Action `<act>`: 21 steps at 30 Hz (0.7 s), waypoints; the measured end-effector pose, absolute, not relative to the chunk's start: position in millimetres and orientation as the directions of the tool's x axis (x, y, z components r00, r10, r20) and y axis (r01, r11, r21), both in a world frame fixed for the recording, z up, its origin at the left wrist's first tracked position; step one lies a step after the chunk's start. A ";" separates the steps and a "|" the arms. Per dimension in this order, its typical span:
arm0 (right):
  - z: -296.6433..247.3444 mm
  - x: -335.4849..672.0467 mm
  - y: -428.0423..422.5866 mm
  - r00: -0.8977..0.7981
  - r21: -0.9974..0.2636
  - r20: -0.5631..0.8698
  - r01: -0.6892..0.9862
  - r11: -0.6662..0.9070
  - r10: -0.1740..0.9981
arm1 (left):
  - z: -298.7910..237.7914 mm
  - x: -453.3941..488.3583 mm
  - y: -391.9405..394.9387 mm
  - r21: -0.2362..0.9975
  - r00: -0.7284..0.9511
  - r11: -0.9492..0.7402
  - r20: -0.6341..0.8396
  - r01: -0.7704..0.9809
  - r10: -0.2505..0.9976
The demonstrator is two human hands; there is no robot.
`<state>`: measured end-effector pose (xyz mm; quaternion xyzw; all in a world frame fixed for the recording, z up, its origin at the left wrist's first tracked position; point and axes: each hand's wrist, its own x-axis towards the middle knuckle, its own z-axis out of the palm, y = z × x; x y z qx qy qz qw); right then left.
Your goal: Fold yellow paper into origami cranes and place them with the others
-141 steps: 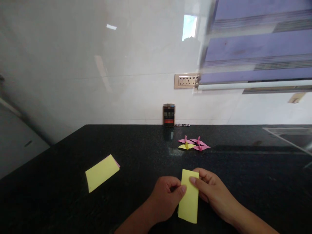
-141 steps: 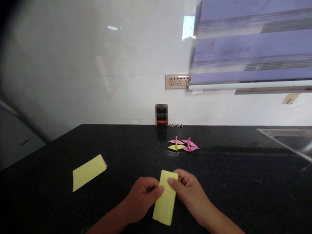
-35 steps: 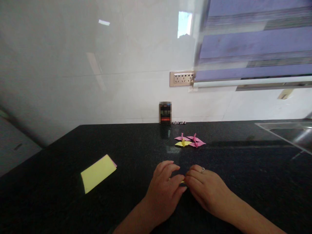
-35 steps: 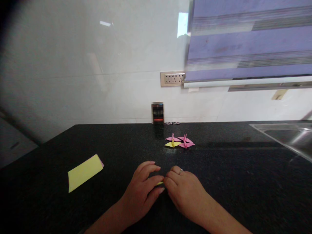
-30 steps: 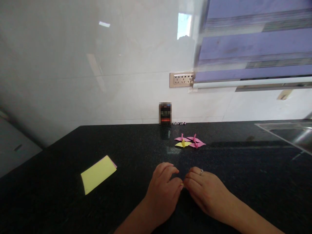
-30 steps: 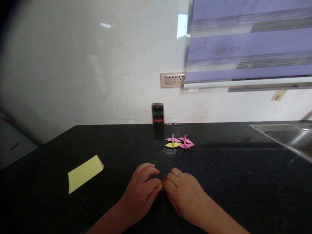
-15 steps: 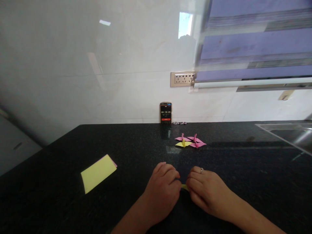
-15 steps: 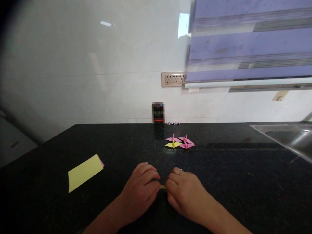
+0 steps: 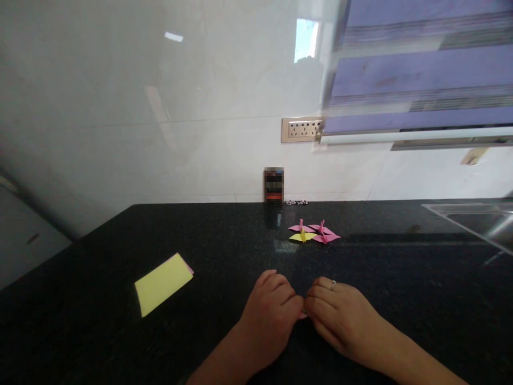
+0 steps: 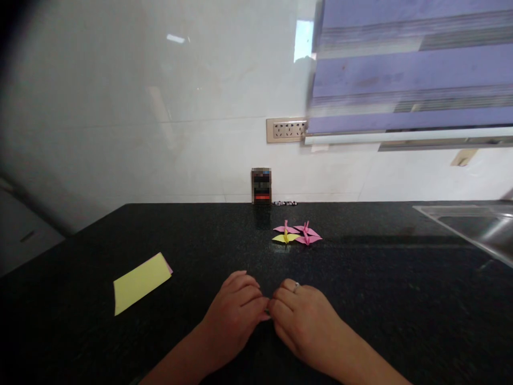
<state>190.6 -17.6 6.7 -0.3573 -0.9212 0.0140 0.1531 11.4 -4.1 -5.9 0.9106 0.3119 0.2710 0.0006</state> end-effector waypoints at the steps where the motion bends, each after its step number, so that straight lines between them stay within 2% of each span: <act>1: 7.0 189.8 -18.3 -0.702 -0.145 0.279 0.643 0.752 0.655 | -8.4 12.0 -3.8 0.173 0.654 -0.813 0.512 0.556 0.556; 5: 7.5 190.8 -18.2 -0.700 -0.165 0.317 0.624 0.764 0.640 | -9.9 10.6 -0.5 0.200 0.640 -0.809 0.520 0.552 0.565; 11: 6.7 208.4 -7.4 -0.633 -0.132 0.406 0.673 0.728 0.659 | -2.4 2.6 3.9 0.243 0.547 -0.738 0.536 0.629 0.643; 13: 8.2 217.9 -2.7 -0.597 -0.135 0.421 0.703 0.698 0.682 | -1.6 0.1 5.4 0.261 0.509 -0.697 0.523 0.668 0.684; 17: 12.9 222.5 -1.4 -0.450 -0.203 0.556 0.741 0.640 0.698 | -2.6 1.5 4.9 0.274 0.506 -0.680 0.496 0.680 0.706; 19: 13.2 213.9 -6.2 -0.484 -0.230 0.513 0.718 0.657 0.709 | -4.0 5.7 2.1 0.262 0.546 -0.728 0.516 0.633 0.660; 21: 11.0 202.5 -12.5 -0.586 -0.258 0.401 0.666 0.700 0.705 | -5.3 10.4 -1.3 0.258 0.585 -0.769 0.523 0.586 0.621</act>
